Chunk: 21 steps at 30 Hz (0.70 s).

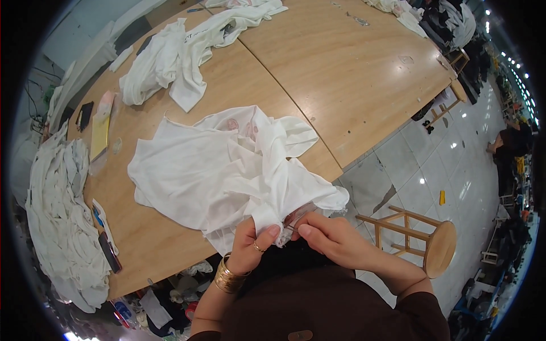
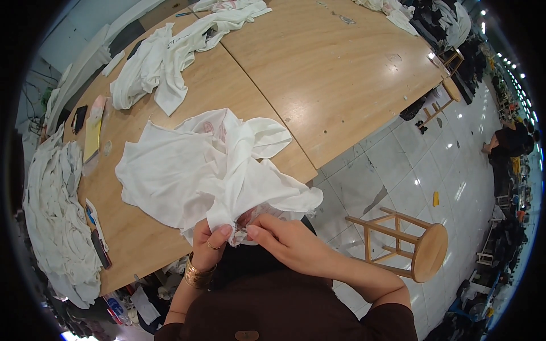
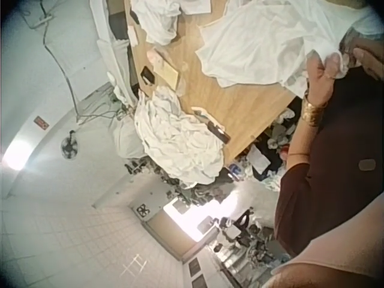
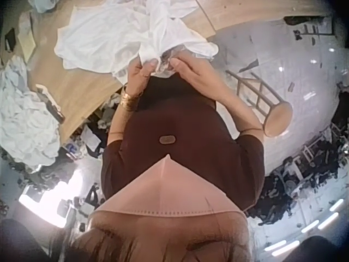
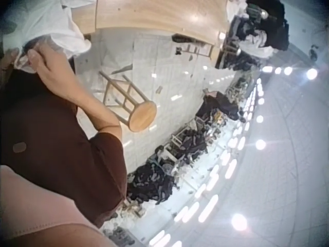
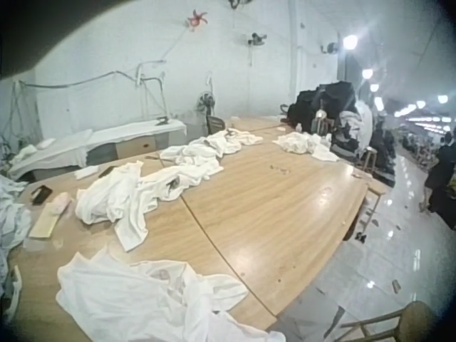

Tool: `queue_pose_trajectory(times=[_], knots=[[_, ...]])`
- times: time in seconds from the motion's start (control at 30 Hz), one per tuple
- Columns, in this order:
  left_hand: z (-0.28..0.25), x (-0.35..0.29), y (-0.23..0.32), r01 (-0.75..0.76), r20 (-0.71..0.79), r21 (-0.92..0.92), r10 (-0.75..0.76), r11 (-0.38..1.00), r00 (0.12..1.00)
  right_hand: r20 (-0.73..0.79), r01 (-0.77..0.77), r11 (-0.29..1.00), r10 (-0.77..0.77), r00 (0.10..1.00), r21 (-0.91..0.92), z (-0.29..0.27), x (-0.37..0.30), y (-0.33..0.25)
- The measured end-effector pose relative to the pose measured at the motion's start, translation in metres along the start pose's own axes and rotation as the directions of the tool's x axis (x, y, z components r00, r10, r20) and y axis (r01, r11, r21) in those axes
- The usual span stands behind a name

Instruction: Trimming excess threads from a white t-shirt using thread snips in a factory setting.

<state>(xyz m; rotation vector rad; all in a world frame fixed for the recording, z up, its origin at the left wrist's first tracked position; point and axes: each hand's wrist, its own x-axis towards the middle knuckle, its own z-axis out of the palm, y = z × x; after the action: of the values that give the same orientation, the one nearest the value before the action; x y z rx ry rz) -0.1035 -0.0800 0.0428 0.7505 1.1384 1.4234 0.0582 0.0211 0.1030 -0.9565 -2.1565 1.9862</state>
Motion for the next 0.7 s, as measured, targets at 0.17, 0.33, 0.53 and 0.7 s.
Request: queue_pose_trajectory(times=[0.17,0.33,0.53,0.7], knots=[[-0.0027,0.0012,0.0012,-0.002,0.04,0.07,-0.001,0.998,0.999,-0.028,-0.037,0.999,0.037,0.999,0.0,0.002,0.0034,0.0035],[-0.0028,-0.0001,-0.002,0.033,0.021,-0.015,-0.032,0.999,0.999,-0.002,-0.099,0.995,0.099,0.995,0.015,-0.0033,0.0006,-0.0037],[-0.0036,-0.0003,0.0001,0.082,0.004,-0.066,-0.081,0.995,0.997,0.067,-0.11,0.993,0.108,0.992,0.031,-0.0031,0.0015,-0.0056],[-0.0045,-0.0001,0.0009,0.08,0.022,-0.067,-0.078,0.995,0.997,0.069,-0.093,0.995,0.091,0.994,0.031,-0.0021,0.003,-0.0051]])
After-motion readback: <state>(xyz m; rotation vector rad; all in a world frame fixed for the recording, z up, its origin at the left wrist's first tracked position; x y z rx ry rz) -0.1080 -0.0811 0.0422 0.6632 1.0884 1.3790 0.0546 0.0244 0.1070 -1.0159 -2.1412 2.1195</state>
